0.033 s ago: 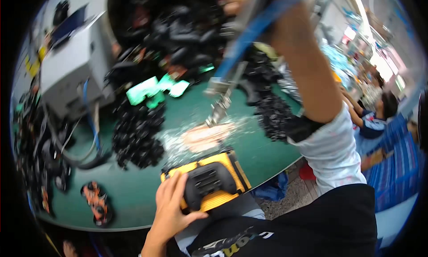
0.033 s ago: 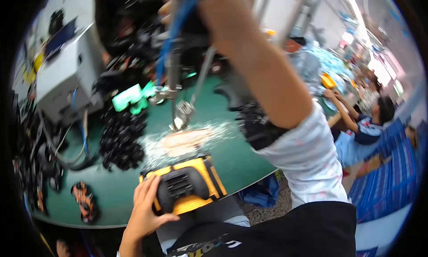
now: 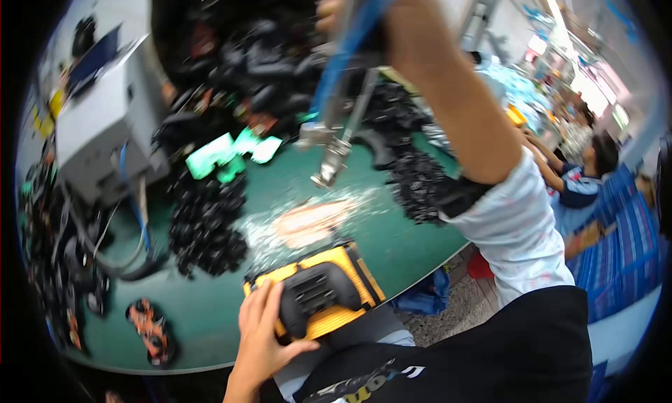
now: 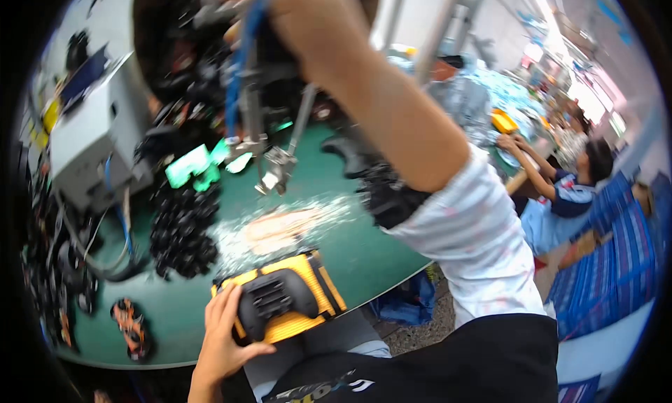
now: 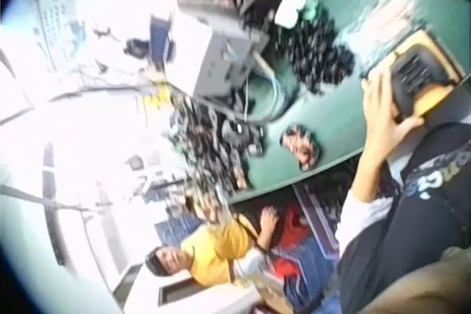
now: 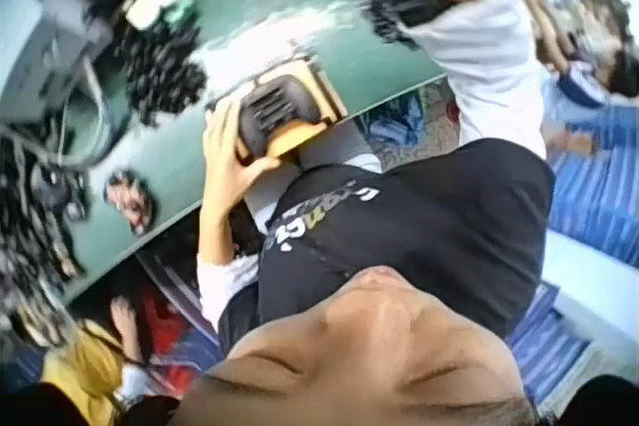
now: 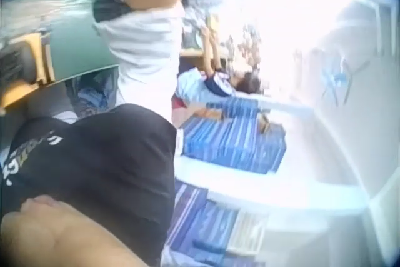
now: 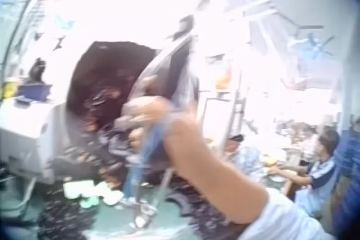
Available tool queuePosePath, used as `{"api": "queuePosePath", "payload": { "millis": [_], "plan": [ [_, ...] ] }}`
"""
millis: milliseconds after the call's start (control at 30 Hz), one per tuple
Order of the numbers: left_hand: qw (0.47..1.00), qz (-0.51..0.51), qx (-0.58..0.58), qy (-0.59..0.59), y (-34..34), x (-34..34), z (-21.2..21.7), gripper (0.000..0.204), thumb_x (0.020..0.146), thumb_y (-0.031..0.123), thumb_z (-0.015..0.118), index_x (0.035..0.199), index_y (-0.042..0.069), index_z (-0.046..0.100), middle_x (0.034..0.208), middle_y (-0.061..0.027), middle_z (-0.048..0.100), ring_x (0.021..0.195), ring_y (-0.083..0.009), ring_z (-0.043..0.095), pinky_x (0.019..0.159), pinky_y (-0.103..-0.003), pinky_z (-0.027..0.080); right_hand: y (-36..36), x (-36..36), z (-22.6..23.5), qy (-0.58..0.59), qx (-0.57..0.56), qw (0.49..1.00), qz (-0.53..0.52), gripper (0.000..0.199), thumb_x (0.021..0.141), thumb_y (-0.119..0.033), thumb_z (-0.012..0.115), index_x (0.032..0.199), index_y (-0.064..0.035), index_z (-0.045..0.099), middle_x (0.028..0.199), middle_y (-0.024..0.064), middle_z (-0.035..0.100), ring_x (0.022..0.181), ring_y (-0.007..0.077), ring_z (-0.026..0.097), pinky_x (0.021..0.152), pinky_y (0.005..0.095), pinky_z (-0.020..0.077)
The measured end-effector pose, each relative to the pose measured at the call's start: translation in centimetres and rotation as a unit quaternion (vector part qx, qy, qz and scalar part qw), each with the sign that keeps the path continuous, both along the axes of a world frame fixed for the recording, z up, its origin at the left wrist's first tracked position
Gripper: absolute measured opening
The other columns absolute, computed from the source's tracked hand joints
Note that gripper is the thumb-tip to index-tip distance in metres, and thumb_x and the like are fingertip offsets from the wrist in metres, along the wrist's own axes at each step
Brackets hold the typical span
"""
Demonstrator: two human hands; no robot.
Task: The person places joystick caps onto a circuit board, fits a plastic shell over the assembly, and presses the components together. They then use a machine to drive screws into the casing before setting the unit aside and picking up a new circuit board.
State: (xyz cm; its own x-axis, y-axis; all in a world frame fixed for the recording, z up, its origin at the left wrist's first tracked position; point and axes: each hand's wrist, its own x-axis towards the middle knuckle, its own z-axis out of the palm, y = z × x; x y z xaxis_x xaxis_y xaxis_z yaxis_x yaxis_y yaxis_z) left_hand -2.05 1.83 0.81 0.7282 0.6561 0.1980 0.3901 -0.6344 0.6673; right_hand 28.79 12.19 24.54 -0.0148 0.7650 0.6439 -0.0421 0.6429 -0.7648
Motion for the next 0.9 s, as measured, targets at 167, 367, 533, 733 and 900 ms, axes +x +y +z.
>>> {"api": "queuePosePath", "payload": {
  "millis": [167, 367, 533, 733, 900],
  "plan": [
    [0.999, 0.011, -0.045, -0.025, -0.9, -0.3, 1.5, 0.098, 0.060, 0.025, 0.087, 0.142, 0.003, 0.040, 0.146, -0.0202, 0.039, 0.136, -0.0402, 0.033, 0.112, -0.045, 0.027, -1.2, 4.1, 1.3, -0.216, -0.009, 0.945, -0.246, 0.059, 0.088, -0.041, 0.067, 0.126, 0.0011, 0.053, 0.101, 0.0197, 0.062, 0.083, 0.0223, 0.067, 0.071, 0.0295, 0.0556],
    [0.979, 0.079, -0.154, -0.111, -1.4, -2.4, 0.2, 0.061, 0.082, -0.007, 0.058, 0.141, -0.002, 0.039, 0.146, -0.0134, 0.037, 0.131, -0.0279, 0.044, 0.103, -0.037, 0.041, -19.5, 15.3, 2.7, -0.217, 0.043, 0.863, -0.454, 0.035, 0.098, -0.028, 0.050, 0.118, -0.0015, 0.061, 0.100, 0.0129, 0.069, 0.098, 0.0208, 0.068, 0.081, 0.0310, 0.0533],
    [0.973, 0.162, -0.077, -0.144, -0.6, -3.4, -0.9, 0.042, 0.096, 0.007, 0.054, 0.136, -0.004, 0.045, 0.130, -0.0157, 0.054, 0.113, -0.0257, 0.056, 0.097, -0.035, 0.045, -29.7, 27.7, -12.1, -0.147, -0.049, 0.762, -0.629, 0.021, 0.093, -0.015, 0.059, 0.096, 0.0039, 0.067, 0.082, 0.0044, 0.066, 0.073, 0.0094, 0.059, 0.070, 0.0249, 0.0493],
    [0.966, 0.219, -0.046, -0.132, -0.7, -2.3, -0.2, 0.036, 0.097, 0.006, 0.053, 0.132, -0.005, 0.049, 0.129, -0.0153, 0.056, 0.107, -0.0237, 0.059, 0.094, -0.034, 0.047, -33.8, 28.0, -19.8, -0.020, -0.145, 0.708, -0.691, 0.018, 0.093, -0.014, 0.059, 0.097, 0.0012, 0.067, 0.083, 0.0059, 0.068, 0.075, 0.0105, 0.063, 0.068, 0.0232, 0.0501],
    [0.968, 0.232, 0.075, -0.051, -1.1, -1.9, -0.2, 0.032, 0.095, 0.006, 0.056, 0.125, -0.007, 0.054, 0.124, -0.0174, 0.058, 0.106, -0.0262, 0.060, 0.091, -0.034, 0.049, -32.0, 39.0, -23.1, -0.242, -0.247, 0.622, -0.703, 0.035, 0.085, -0.023, 0.065, 0.110, 0.0007, 0.065, 0.111, 0.0204, 0.065, 0.103, 0.0286, 0.063, 0.092, 0.0371, 0.0483]
  ]
}}
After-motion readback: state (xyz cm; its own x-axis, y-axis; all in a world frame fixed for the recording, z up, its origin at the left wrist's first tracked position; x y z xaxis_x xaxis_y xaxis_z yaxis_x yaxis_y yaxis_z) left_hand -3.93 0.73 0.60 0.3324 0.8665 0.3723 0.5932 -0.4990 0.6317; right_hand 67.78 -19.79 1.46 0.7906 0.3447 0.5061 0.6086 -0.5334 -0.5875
